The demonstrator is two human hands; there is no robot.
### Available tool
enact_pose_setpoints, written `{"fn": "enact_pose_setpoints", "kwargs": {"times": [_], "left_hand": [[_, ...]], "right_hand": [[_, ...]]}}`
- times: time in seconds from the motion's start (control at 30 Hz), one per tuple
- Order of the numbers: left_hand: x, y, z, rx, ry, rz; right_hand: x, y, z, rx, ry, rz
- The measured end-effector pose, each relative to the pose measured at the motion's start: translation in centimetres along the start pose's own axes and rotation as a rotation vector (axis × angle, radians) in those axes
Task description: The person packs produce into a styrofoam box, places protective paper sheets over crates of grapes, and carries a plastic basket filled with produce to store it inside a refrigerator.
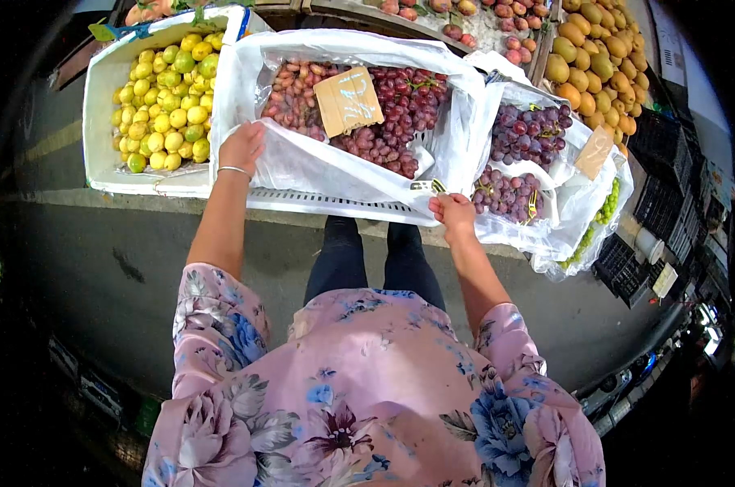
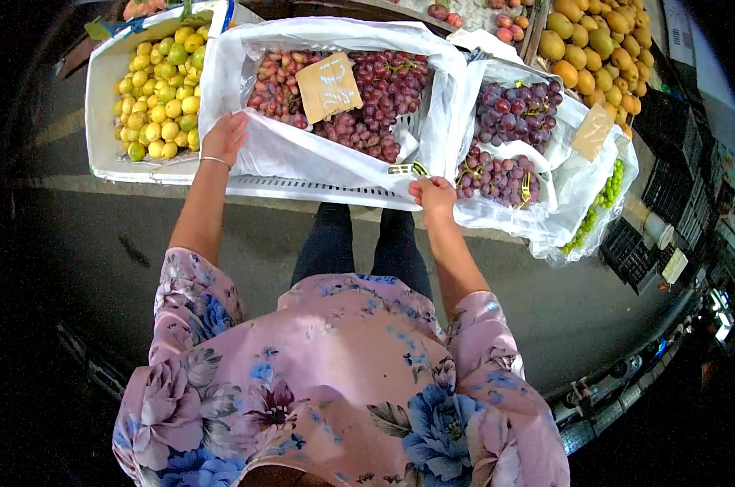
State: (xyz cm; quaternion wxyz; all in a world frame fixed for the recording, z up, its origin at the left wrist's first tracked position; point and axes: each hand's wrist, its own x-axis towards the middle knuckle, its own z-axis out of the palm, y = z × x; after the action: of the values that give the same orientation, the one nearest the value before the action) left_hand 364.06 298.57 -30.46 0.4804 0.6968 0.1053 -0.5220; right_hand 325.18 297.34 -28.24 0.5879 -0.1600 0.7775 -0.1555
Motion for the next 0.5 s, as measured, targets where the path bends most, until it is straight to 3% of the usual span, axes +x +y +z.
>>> {"fn": "enact_pose_setpoints", "kwargs": {"times": [0.13,0.2,0.33,0.47,0.5], "left_hand": [[0.8,-0.8,-1.5,0.344,0.064,0.095],[0.7,-1.3,-1.7,0.459,0.065,0.229],[1.1,-2.9,-2.2,0.625,0.039,0.540],[0.5,-3.1,-2.0,0.702,0.017,0.617],[-2.0,-1.9,-0.6,0.917,0.147,0.715]], "right_hand": [[-1.1,2.0,-1.2,-0.292,0.022,-0.555],[-2.8,1.7,-1.6,-0.704,0.250,-0.870],[-3.8,1.6,-1.5,-1.001,0.266,-0.916],[-0.6,-0.2,-3.0,-0.855,0.219,-0.785],[-1.0,-1.8,-3.0,-0.804,0.180,-0.826]]}}
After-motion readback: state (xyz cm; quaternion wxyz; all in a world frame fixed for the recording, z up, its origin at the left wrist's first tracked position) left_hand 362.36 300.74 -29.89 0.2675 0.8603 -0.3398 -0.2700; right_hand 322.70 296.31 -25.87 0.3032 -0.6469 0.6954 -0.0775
